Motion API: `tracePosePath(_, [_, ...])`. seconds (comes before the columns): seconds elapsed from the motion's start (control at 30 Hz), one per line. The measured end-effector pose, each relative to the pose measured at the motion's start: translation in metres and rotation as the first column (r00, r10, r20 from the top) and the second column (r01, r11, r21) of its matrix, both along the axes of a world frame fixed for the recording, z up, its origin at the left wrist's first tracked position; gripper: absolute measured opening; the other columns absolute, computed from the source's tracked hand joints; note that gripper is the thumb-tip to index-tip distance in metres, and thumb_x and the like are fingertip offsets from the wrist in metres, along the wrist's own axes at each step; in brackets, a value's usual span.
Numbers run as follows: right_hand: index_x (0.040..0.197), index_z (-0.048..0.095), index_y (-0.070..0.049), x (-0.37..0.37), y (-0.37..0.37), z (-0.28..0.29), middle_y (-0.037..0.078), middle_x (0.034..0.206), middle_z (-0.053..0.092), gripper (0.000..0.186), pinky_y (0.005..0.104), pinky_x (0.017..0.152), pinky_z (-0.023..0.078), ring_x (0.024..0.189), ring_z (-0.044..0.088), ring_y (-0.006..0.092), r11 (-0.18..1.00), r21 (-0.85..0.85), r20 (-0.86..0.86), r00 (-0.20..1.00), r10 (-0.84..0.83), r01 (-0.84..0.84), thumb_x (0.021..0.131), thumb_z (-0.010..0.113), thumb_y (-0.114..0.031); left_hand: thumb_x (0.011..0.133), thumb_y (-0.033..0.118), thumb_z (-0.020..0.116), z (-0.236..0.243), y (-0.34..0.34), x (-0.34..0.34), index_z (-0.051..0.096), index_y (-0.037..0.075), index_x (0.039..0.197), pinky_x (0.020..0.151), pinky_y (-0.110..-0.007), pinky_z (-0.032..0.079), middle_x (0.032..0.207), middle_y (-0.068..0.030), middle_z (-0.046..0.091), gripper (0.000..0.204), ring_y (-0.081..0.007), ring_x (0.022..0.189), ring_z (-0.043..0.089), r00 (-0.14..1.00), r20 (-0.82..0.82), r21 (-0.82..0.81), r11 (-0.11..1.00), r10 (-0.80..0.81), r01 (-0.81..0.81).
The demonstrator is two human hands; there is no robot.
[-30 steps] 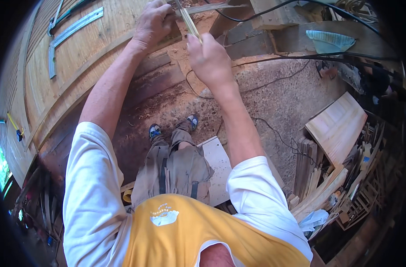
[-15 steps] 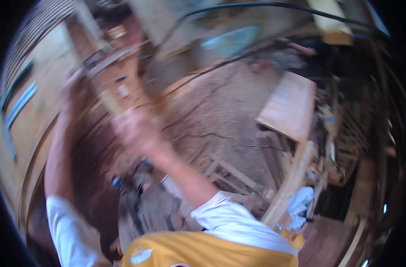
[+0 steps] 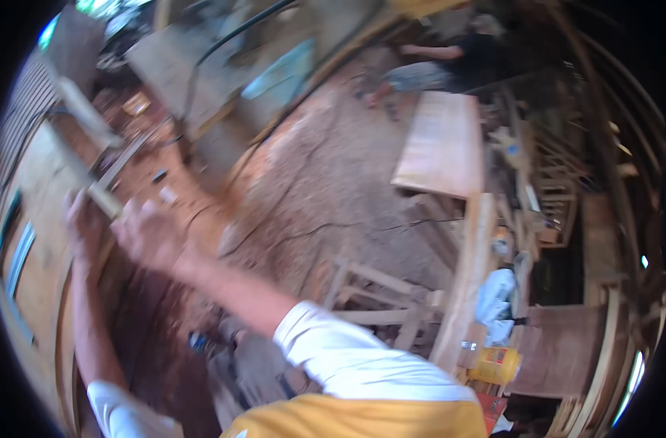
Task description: The person marks a wood strip with a pen and a square, retrieves a handsaw from a cabinet, and cuts the strip. The person then places the wood strip against a wooden surface and marks guidelines with a pen, a square, and a tape measure.
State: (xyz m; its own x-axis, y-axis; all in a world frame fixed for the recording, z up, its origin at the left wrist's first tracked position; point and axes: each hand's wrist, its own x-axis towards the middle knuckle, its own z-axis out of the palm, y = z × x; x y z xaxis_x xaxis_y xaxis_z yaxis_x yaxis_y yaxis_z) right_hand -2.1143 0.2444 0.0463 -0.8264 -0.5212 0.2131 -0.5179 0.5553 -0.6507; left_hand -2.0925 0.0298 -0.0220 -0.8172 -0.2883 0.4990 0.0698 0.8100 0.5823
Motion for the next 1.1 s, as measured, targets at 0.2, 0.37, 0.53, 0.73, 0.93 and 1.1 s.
tracePosePath(0.2, [0.099, 0.06, -0.002, 0.009, 0.07, 0.008, 0.022, 0.082, 0.068, 0.034, 0.0547, 0.07, 0.056, 0.074, 0.068, 0.0438, 0.994, 0.051, 0.084, 0.992, 0.093, -0.097, 0.103, 0.06, -0.036, 0.088, 0.011, 0.073, 0.002, 0.013, -0.013, 0.071, 0.006, 0.093, 0.084, -0.047, 0.051, 0.091, -0.0156, 0.063, 0.008, -0.0368, 0.095, 0.062, 0.996, 0.011, -0.118, 0.99, 0.085, -0.083])
tracePosePath(0.37, [0.103, 0.06, 0.0, -0.018, 0.041, -0.003, 0.026, 0.084, 0.07, 0.041, 0.0565, 0.073, 0.055, 0.077, 0.069, 0.0478, 0.995, 0.037, 0.124, 0.989, 0.084, -0.089, 0.105, 0.054, -0.041, 0.088, 0.016, 0.077, 0.015, 0.012, -0.018, 0.073, 0.008, 0.094, 0.084, -0.046, 0.052, 0.092, -0.0129, 0.064, 0.011, -0.0366, 0.096, 0.063, 0.994, 0.045, -0.123, 0.988, 0.095, -0.089])
tracePosePath(0.53, [0.106, 0.062, -0.002, -0.017, 0.022, -0.016, 0.027, 0.089, 0.071, 0.046, 0.0556, 0.08, 0.054, 0.084, 0.07, 0.0483, 0.986, 0.164, 0.3, 0.954, -0.015, -0.036, 0.106, 0.049, -0.045, 0.088, 0.016, 0.078, 0.007, 0.012, -0.007, 0.073, 0.007, 0.093, 0.085, -0.045, 0.052, 0.093, -0.0121, 0.064, 0.012, -0.0354, 0.096, 0.062, 0.994, 0.037, -0.103, 0.99, 0.104, -0.099])
tracePosePath(0.73, [0.104, 0.059, -0.002, 0.052, 0.195, -0.028, 0.024, 0.086, 0.066, 0.03, 0.0539, 0.071, 0.05, 0.08, 0.066, 0.0461, 0.995, 0.099, 0.352, 0.934, -0.057, 0.023, 0.106, 0.055, -0.032, 0.088, 0.016, 0.077, 0.022, 0.015, -0.008, 0.074, 0.009, 0.096, 0.085, -0.045, 0.053, 0.091, -0.0114, 0.064, 0.012, -0.0348, 0.096, 0.064, 0.994, 0.01, -0.133, 0.985, 0.109, -0.107])
tracePosePath(0.93, [0.104, 0.058, -0.001, 0.124, 0.246, -0.013, 0.022, 0.079, 0.063, 0.029, 0.0524, 0.069, 0.049, 0.075, 0.065, 0.0437, 0.991, 0.088, 0.463, 0.877, -0.128, 0.098, 0.107, 0.054, -0.03, 0.088, 0.017, 0.077, 0.014, 0.019, -0.008, 0.072, 0.009, 0.094, 0.088, -0.045, 0.053, 0.099, -0.012, 0.066, 0.011, -0.0355, 0.103, 0.062, 0.992, 0.051, -0.087, 0.99, 0.113, -0.108])
tracePosePath(1.1, [0.104, 0.058, -0.002, 0.113, 0.228, -0.018, 0.022, 0.08, 0.064, 0.031, 0.052, 0.067, 0.05, 0.073, 0.064, 0.0445, 0.995, -0.049, 0.471, 0.88, -0.059, 0.092, 0.108, 0.055, -0.033, 0.088, 0.018, 0.079, 0.006, 0.017, -0.006, 0.077, 0.009, 0.102, 0.09, -0.043, 0.053, 0.098, -0.0119, 0.069, 0.016, -0.0348, 0.102, 0.065, 0.987, -0.007, -0.166, 0.973, 0.163, -0.162])
